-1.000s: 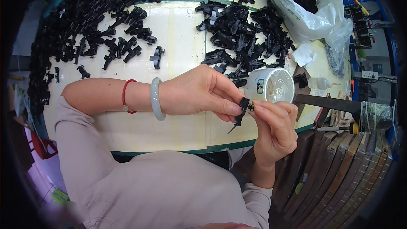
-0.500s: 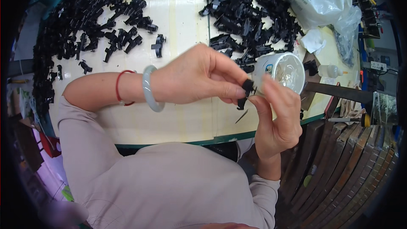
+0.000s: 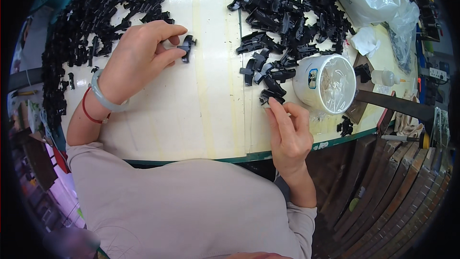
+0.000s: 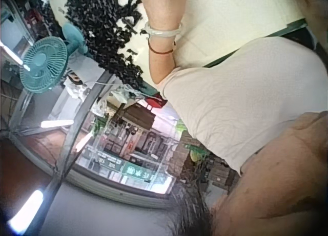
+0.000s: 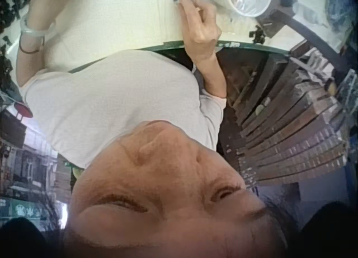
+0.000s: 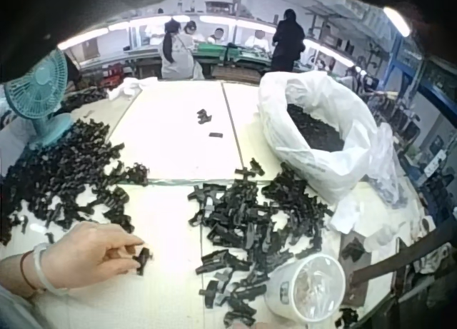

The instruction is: Assembling small black plastic components by applying a lubricant or adhesive from a cup using a thin applicator tool.

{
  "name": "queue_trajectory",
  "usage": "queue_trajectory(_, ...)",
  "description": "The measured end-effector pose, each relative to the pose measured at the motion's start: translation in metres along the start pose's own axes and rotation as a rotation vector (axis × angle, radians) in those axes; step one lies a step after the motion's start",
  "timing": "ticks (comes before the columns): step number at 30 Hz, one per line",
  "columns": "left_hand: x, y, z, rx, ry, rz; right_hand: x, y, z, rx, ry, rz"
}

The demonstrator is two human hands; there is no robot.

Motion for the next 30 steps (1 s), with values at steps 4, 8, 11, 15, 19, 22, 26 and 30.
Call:
queue_trajectory(4,-0.016,0.001,-0.035,0.102,0.305,-0.170,-0.004,0.004,0.002,-0.018,0.015,0.019)
queue_trajectory(8,-0.020,0.032,-0.062,0.085,0.532,-0.098,-0.004,0.009,0.009,0.050,-0.025,0.083)
queue_trajectory(11,-0.014,0.060,-0.074,0.064,0.701,-0.088,-0.013,0.007,0.007,0.037,0.000,0.078)
queue_trajectory(15,-0.011,0.078,-0.089,0.018,0.752,-0.024,-0.022,-0.011,0.006,-0.018,0.031,-0.037)
queue_trajectory(19,-0.007,0.087,-0.099,0.025,0.840,0.004,-0.018,-0.024,0.007,-0.078,0.144,-0.042)
queue_trajectory(22,-0.007,0.093,-0.093,0.011,0.777,0.047,-0.003,-0.056,0.009,-0.106,0.075,-0.028)
queue_trajectory(26,0.004,0.092,-0.091,-0.036,0.729,0.050,0.080,-0.109,-0.035,-0.319,0.089,-0.200)
queue_trajectory(30,-0.006,0.083,-0.103,-0.065,0.778,-0.004,0.184,-0.109,-0.123,-0.369,-0.007,-0.146)
Point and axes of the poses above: each hand's wrist, its own x-axis towards the middle knuckle, its own y-axis out of the palm, z = x × y, the point moved 6 cm from there along x, towards the middle knuckle, and after that the axes turned 15 degrees about -y, right-handed, at the moved point
